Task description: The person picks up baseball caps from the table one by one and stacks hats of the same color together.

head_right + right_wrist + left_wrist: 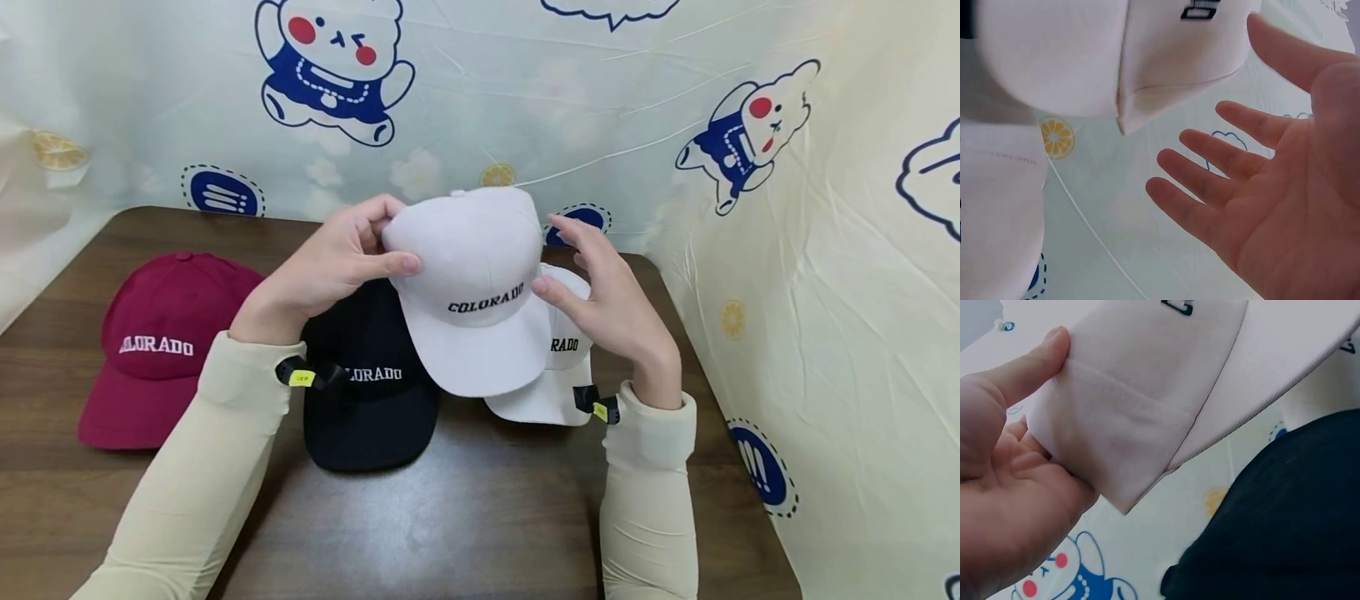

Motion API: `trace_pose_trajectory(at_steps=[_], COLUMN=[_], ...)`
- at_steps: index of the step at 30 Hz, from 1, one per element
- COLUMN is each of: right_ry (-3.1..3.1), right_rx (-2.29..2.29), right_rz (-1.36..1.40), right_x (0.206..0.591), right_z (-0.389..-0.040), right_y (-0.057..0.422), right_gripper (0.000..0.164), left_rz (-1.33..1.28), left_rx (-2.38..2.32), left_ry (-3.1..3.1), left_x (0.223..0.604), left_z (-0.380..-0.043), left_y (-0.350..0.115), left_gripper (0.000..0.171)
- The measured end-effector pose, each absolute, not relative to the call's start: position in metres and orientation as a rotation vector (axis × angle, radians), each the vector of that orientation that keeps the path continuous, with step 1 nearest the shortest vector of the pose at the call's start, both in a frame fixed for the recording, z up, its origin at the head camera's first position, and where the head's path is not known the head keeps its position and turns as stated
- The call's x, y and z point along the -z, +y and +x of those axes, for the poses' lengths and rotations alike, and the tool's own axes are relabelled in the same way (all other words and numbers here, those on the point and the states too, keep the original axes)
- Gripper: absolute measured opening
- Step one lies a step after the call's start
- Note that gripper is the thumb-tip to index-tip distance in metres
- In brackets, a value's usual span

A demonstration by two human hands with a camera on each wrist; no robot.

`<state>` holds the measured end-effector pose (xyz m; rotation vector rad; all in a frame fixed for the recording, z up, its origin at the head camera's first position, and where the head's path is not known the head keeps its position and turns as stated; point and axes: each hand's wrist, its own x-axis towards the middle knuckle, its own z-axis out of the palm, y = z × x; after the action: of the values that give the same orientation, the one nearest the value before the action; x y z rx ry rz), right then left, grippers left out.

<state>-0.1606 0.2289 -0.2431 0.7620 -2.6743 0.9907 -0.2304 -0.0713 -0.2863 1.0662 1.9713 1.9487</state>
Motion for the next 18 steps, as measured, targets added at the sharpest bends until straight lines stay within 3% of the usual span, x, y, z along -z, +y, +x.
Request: trace_pose_trajectory(at_steps=[10,18], right_ry=[-2.783,-2.85], right_rx=[-1.148,-1.109], right_rz=[0.813,0.832], right_x=[0.255,0.255], right_z=[-0.173,-0.172], right_y=[0.251,0.263], right_gripper=[0.09,0.073], left_rz=[1.145,1.085], left_rx=[-1.824,-1.79], left_ry=[1.837,1.818], left_x=[0.299,0.305], left_z=[-0.23,-0.228], left_y=[-0.051,-0.037], left_gripper=[0.035,0.037])
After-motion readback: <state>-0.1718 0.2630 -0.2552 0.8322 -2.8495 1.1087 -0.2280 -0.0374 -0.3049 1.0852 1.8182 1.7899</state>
